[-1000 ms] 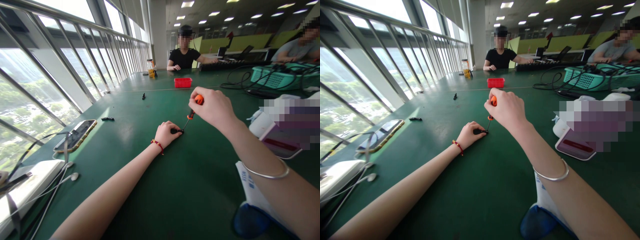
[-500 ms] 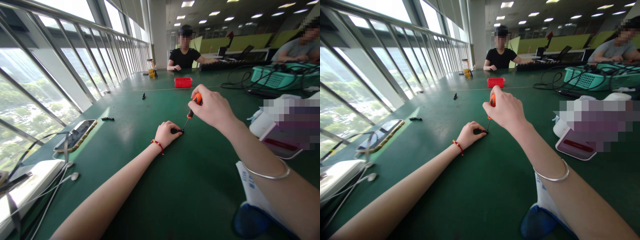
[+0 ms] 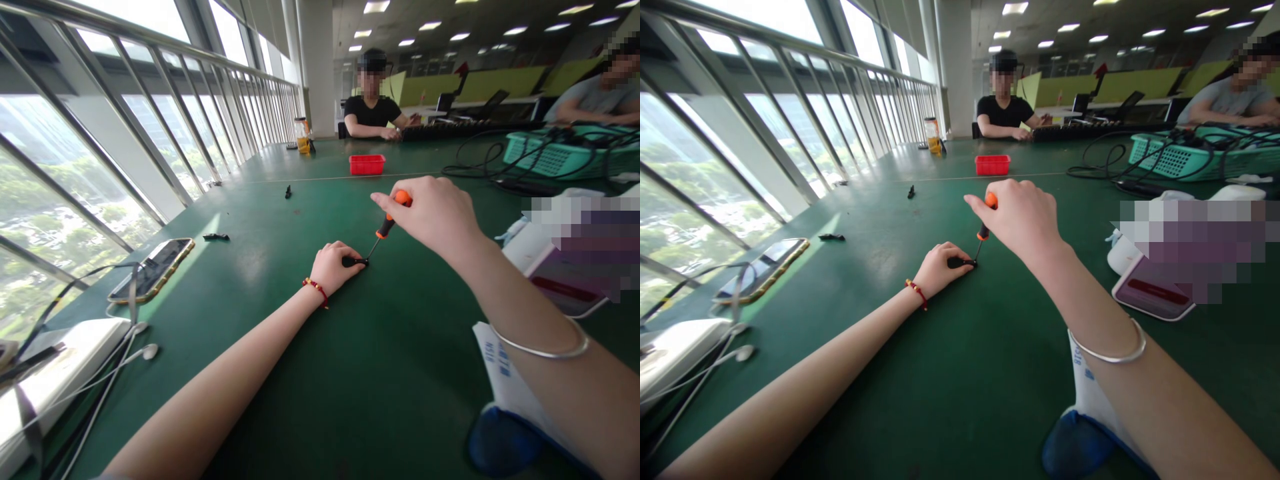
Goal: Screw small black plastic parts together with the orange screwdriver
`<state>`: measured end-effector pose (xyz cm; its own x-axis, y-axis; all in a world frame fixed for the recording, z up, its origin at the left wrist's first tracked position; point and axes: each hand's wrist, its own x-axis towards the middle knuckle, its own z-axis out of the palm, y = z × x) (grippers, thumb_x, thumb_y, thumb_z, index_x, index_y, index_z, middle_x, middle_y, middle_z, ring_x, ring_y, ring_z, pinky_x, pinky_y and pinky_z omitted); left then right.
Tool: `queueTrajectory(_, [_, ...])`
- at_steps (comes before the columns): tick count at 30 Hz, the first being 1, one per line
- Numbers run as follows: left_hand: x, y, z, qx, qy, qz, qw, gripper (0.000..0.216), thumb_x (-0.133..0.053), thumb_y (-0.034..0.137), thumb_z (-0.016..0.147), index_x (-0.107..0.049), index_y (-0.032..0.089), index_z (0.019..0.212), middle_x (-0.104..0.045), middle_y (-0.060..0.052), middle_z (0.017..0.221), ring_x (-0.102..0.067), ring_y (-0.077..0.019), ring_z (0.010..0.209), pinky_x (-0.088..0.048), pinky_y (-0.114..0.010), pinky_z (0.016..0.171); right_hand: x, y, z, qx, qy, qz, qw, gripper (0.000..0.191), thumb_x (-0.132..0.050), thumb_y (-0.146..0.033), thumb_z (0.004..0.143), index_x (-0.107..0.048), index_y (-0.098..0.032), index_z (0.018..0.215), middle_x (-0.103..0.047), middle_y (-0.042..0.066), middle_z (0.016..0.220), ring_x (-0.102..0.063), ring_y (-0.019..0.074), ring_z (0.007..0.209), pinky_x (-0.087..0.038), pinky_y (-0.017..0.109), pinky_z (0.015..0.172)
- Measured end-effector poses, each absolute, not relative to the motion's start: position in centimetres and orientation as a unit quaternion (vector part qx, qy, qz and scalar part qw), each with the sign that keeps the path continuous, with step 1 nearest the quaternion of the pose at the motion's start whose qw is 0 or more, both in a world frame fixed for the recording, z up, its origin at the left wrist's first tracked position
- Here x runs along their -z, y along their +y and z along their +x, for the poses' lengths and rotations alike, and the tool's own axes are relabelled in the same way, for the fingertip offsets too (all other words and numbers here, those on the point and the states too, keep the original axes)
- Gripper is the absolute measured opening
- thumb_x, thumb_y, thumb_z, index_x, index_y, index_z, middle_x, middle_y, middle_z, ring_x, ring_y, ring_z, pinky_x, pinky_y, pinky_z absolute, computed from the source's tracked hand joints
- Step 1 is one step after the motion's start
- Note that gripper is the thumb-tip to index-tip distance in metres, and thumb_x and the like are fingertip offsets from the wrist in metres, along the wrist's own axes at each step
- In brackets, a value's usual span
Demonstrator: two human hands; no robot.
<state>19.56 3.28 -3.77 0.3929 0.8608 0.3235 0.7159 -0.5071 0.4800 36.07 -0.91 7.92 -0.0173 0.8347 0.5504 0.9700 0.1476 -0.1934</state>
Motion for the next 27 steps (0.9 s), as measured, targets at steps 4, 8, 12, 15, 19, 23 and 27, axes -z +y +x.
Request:
queueTrajectory(4, [3.82, 3.35, 19.56, -0.272, 0.478, 0.825, 0.132, 0.017, -0.064, 0.035, 0.074, -0.071, 0.024, 0.084, -0.065, -0.002, 0.094, -0.056, -0.0205, 0.09, -0.045, -0.035, 0.086, -7.98, -0.96, 36.04, 0.103, -0.72, -0.623, 0.287, 0.021, -0.047, -0.041, 0.081, -0.058, -0.023, 0.084, -0.061, 0.004, 0.068, -0.051, 0.0186, 0.058, -0.027, 0.028, 0.051])
queueTrajectory(8, [3.8, 3.36, 19.58, -0.273, 0.476, 0.826, 0.128, 0.016, -0.064, 0.035, 0.074, -0.071, 0.024, 0.083, -0.065, -0.002, 0.094, -0.056, -0.0204, 0.09, -0.045, -0.036, 0.086, -7.92, -0.96, 35.93, 0.102, -0.713, -0.63, 0.289, 0.025, -0.046, -0.045, 0.081, -0.058, -0.023, 0.085, -0.061, 0.004, 0.067, -0.051, 0.0191, 0.058, -0.028, 0.028, 0.051])
queueTrajectory(12, [3.73, 3.31, 19.61, -0.272, 0.479, 0.825, 0.129, 0.015, -0.064, 0.034, 0.074, -0.071, 0.024, 0.083, -0.066, -0.001, 0.094, -0.056, -0.0203, 0.091, -0.045, -0.035, 0.087, -7.86, -0.9, 36.05, 0.103, -0.711, -0.635, 0.286, 0.034, -0.042, -0.052, 0.082, -0.058, -0.024, 0.071, -0.058, 0.004, 0.06, -0.052, 0.0206, 0.059, -0.027, 0.028, 0.051])
queueTrajectory(15, [3.74, 3.32, 19.61, -0.272, 0.478, 0.825, 0.127, 0.016, -0.064, 0.035, 0.074, -0.071, 0.024, 0.083, -0.066, -0.001, 0.093, -0.056, -0.0204, 0.09, -0.045, -0.035, 0.086, -7.81, -0.89, 35.99, 0.1, -0.713, -0.629, 0.292, 0.021, -0.048, -0.042, 0.079, -0.06, -0.025, 0.085, -0.062, 0.004, 0.069, -0.052, 0.0201, 0.06, -0.028, 0.028, 0.051])
queueTrajectory(19, [3.78, 3.35, 19.62, -0.275, 0.478, 0.824, 0.129, 0.016, -0.064, 0.035, 0.074, -0.071, 0.024, 0.084, -0.066, -0.002, 0.093, -0.056, -0.0205, 0.089, -0.045, -0.035, 0.086, -7.8, -0.92, 35.88, 0.109, -0.703, -0.641, 0.29, 0.026, -0.048, -0.045, 0.079, -0.061, -0.024, 0.085, -0.061, 0.005, 0.067, -0.052, 0.0208, 0.06, -0.027, 0.028, 0.052])
queueTrajectory(23, [3.77, 3.33, 19.62, -0.274, 0.478, 0.824, 0.135, 0.015, -0.064, 0.034, 0.074, -0.071, 0.024, 0.084, -0.066, -0.002, 0.094, -0.056, -0.0207, 0.091, -0.045, -0.036, 0.087, -7.89, -0.89, 35.9, 0.104, -0.702, -0.64, 0.293, 0.036, -0.042, -0.052, 0.082, -0.06, -0.024, 0.068, -0.058, 0.005, 0.06, -0.052, 0.0211, 0.061, -0.028, 0.029, 0.051])
queueTrajectory(27, [3.79, 3.35, 19.6, -0.274, 0.479, 0.824, 0.13, 0.016, -0.064, 0.035, 0.074, -0.071, 0.024, 0.084, -0.066, -0.001, 0.094, -0.055, -0.0207, 0.091, -0.045, -0.036, 0.087, -7.91, -0.91, 35.74, 0.1, -0.713, -0.627, 0.299, 0.021, -0.05, -0.041, 0.078, -0.061, -0.025, 0.085, -0.062, 0.004, 0.07, -0.053, 0.0197, 0.061, -0.027, 0.028, 0.05])
